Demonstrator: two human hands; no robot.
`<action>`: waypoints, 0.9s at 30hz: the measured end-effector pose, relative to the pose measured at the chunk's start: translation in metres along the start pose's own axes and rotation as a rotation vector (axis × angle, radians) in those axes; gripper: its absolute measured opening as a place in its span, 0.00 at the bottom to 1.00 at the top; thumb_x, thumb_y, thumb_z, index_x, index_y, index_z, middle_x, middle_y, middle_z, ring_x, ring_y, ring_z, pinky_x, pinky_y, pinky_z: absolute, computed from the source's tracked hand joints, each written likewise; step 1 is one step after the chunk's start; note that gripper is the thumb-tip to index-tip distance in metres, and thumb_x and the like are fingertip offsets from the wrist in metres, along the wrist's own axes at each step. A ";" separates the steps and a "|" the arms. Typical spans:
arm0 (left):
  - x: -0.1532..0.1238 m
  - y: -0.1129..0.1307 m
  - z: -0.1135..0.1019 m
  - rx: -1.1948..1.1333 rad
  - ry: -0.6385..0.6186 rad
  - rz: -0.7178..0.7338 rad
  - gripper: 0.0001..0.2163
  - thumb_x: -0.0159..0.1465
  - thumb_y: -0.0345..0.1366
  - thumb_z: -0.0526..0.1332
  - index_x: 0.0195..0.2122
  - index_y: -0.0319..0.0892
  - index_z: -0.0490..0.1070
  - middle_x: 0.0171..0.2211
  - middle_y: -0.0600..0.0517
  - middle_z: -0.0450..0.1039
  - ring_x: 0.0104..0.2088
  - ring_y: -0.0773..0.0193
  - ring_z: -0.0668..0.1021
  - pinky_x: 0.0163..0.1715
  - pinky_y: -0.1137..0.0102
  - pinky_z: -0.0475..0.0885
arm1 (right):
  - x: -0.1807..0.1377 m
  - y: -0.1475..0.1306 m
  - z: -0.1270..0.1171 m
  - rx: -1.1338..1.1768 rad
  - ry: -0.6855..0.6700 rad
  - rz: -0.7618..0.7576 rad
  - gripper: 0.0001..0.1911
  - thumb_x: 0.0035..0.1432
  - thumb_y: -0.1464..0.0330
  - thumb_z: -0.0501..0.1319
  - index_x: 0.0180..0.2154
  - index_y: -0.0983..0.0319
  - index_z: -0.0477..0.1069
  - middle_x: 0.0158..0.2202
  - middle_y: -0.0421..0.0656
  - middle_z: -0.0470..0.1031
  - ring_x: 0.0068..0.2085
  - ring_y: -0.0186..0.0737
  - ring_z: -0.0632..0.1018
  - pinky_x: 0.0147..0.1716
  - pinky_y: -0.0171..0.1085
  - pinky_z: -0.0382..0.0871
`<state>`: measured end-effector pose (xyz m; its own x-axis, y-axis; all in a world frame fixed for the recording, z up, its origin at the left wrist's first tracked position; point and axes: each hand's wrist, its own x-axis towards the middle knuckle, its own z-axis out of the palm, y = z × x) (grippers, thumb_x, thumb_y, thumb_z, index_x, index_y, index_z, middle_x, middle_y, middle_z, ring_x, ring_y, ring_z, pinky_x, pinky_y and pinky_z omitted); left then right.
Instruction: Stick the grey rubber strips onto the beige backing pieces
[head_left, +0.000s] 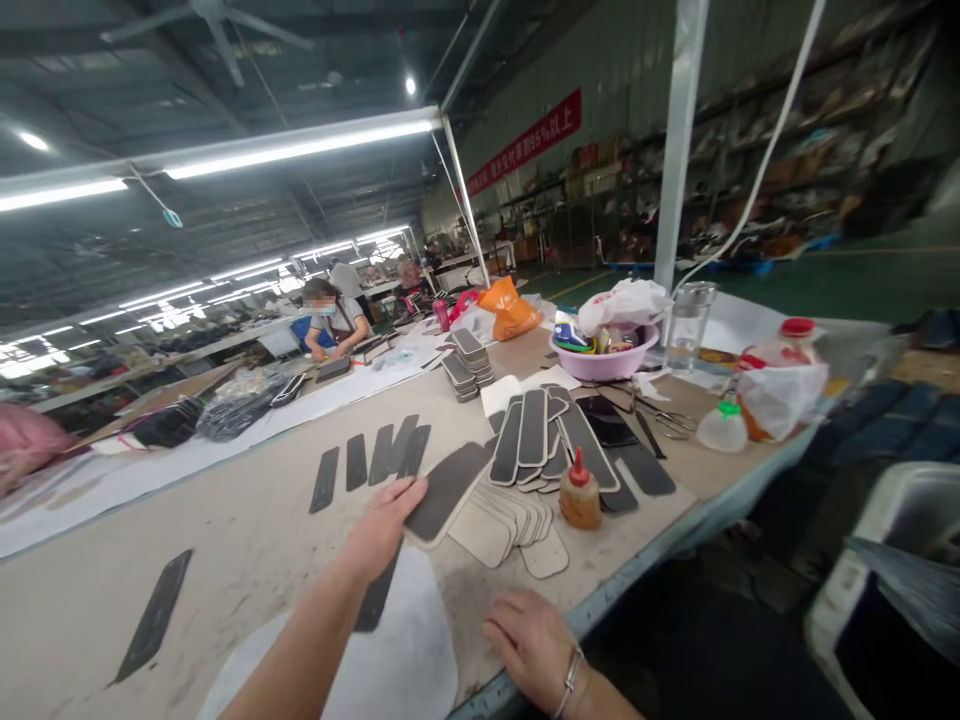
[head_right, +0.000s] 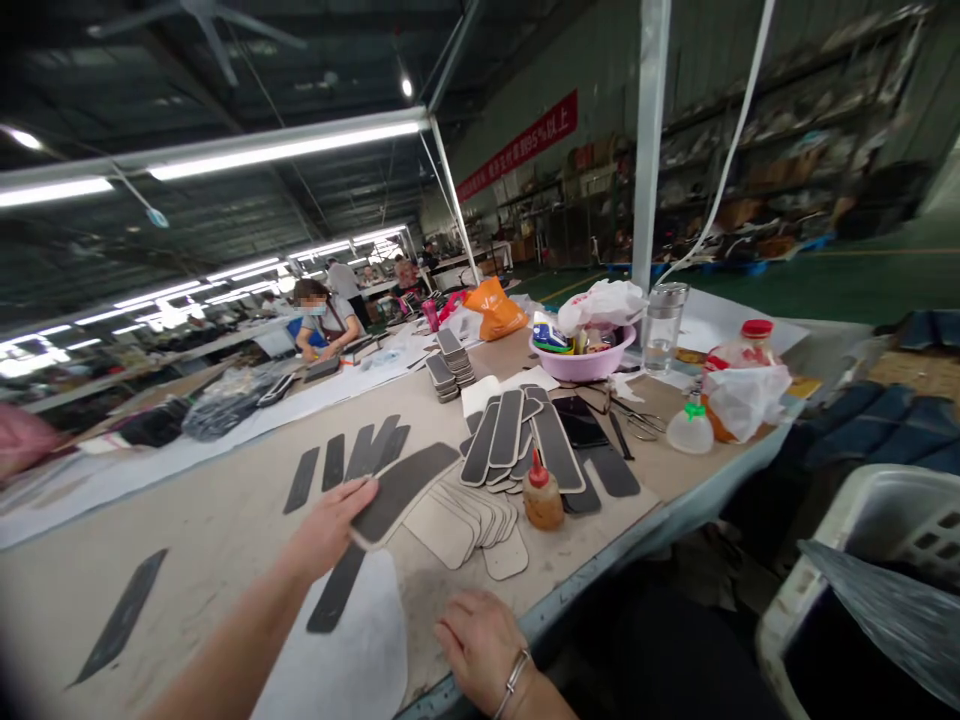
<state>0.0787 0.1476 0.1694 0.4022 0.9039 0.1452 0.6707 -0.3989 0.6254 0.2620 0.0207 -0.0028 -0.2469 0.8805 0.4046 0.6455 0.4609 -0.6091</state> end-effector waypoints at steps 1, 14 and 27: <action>0.017 0.007 0.015 -0.040 0.011 -0.015 0.22 0.57 0.51 0.55 0.44 0.39 0.72 0.45 0.47 0.71 0.48 0.55 0.70 0.52 0.65 0.64 | 0.000 0.000 0.000 0.000 -0.002 0.002 0.07 0.61 0.69 0.53 0.30 0.60 0.66 0.30 0.39 0.68 0.35 0.37 0.69 0.37 0.37 0.62; -0.019 -0.062 0.059 0.418 0.185 -0.223 0.11 0.61 0.39 0.58 0.40 0.38 0.72 0.36 0.48 0.72 0.37 0.63 0.74 0.42 0.68 0.68 | 0.001 0.005 -0.002 0.043 -0.041 0.004 0.10 0.62 0.69 0.50 0.38 0.58 0.70 0.36 0.43 0.70 0.38 0.40 0.71 0.39 0.39 0.65; -0.031 -0.023 0.148 0.459 -0.153 -0.011 0.34 0.55 0.53 0.61 0.55 0.32 0.58 0.56 0.35 0.56 0.56 0.47 0.61 0.56 0.59 0.61 | -0.005 0.005 -0.006 0.312 0.016 -0.068 0.08 0.63 0.69 0.51 0.36 0.60 0.69 0.33 0.42 0.69 0.36 0.36 0.71 0.36 0.35 0.66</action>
<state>0.1435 0.1059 0.0372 0.4578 0.8891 0.0042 0.8672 -0.4476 0.2183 0.2706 0.0176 -0.0039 -0.2695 0.8456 0.4607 0.3744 0.5328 -0.7589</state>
